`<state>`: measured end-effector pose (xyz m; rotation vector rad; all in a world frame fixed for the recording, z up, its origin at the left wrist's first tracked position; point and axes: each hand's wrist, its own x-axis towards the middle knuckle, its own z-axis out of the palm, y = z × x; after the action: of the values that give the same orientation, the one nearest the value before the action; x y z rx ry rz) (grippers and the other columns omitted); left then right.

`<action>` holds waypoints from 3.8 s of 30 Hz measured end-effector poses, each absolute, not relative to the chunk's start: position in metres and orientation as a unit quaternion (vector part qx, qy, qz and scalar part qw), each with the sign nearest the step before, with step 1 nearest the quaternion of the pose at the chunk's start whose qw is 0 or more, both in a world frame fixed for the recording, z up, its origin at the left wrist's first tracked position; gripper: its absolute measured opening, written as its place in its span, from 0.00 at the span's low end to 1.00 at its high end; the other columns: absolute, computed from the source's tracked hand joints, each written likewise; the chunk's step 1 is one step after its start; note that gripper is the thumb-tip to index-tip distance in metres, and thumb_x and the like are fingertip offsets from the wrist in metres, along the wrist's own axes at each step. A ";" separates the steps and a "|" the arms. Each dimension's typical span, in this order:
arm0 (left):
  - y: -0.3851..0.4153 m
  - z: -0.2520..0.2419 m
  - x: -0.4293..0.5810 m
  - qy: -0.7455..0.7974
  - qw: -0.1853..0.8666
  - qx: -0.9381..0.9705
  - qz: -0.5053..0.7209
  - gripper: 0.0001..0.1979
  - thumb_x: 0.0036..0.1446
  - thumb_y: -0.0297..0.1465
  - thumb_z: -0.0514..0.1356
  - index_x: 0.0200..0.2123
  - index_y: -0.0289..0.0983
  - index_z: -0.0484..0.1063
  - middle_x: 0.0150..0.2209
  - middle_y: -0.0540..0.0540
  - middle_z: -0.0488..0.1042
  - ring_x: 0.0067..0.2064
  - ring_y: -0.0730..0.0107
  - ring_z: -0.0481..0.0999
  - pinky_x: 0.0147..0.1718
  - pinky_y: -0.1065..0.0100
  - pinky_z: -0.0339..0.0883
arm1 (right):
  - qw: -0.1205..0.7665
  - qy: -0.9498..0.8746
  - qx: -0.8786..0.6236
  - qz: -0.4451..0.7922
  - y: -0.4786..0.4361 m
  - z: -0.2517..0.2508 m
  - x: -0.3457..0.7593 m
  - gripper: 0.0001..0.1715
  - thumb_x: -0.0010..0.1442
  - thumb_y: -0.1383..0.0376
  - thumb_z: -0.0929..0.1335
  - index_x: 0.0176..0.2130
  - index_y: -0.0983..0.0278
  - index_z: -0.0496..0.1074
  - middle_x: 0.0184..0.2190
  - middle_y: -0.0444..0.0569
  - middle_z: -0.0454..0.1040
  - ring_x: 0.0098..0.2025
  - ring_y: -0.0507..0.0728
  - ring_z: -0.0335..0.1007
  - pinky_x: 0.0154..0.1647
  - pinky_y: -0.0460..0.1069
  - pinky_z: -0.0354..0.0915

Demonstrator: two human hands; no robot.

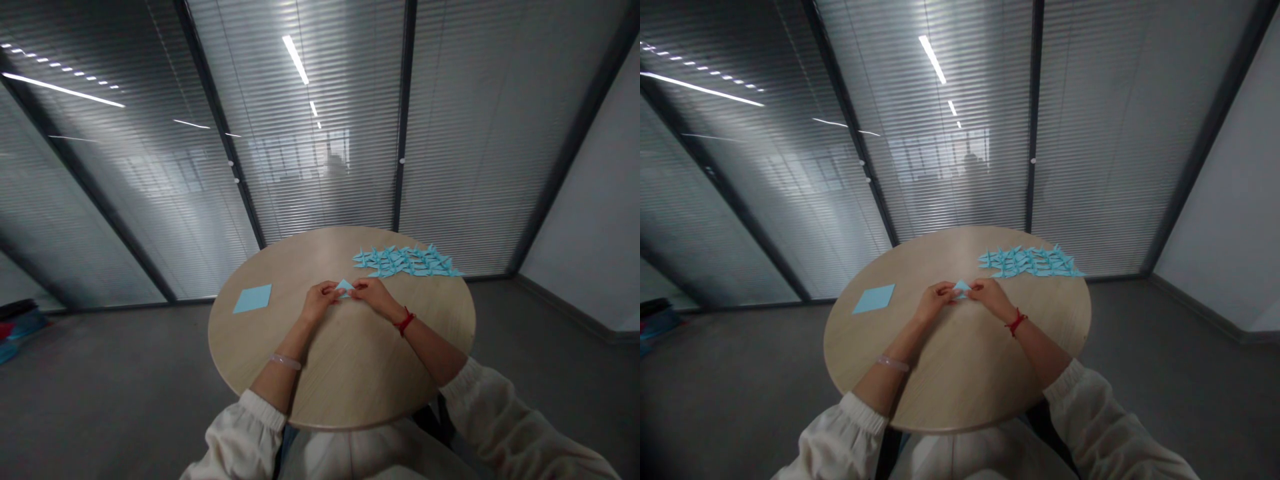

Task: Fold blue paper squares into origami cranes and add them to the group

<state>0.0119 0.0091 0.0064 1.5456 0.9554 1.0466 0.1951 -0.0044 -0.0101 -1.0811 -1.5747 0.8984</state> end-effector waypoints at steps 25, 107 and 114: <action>-0.006 0.027 0.011 0.372 0.407 0.647 0.526 0.14 0.43 0.39 0.68 0.28 0.33 0.79 0.28 0.44 0.78 0.30 0.68 0.75 0.33 0.68 0.69 | 0.583 -0.618 -0.413 0.330 -0.013 0.002 0.192 0.18 0.46 0.51 0.73 0.30 0.63 0.77 0.29 0.48 0.78 0.32 0.56 0.73 0.35 0.50 0.67; -0.015 0.024 0.015 0.284 0.761 0.477 0.337 0.14 0.56 0.27 0.59 0.45 0.27 0.72 0.44 0.34 0.76 0.42 0.58 0.79 0.48 0.61 0.71 | 0.541 -0.635 -0.375 0.405 -0.011 -0.004 0.196 0.21 0.53 0.49 0.69 0.34 0.64 0.78 0.33 0.48 0.78 0.38 0.58 0.71 0.43 0.52 0.66; -0.014 0.022 0.017 0.308 0.731 0.509 0.335 0.15 0.53 0.22 0.60 0.46 0.27 0.71 0.39 0.36 0.78 0.38 0.64 0.80 0.43 0.64 0.74 | 0.538 -0.681 -0.405 0.288 -0.007 -0.007 0.195 0.18 0.55 0.51 0.69 0.33 0.61 0.79 0.31 0.48 0.76 0.37 0.57 0.69 0.40 0.51 0.64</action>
<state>0.0171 -0.0142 0.0219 1.1208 0.6771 0.7370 0.1954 -0.0065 -0.0072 -0.9626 -1.6206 0.6855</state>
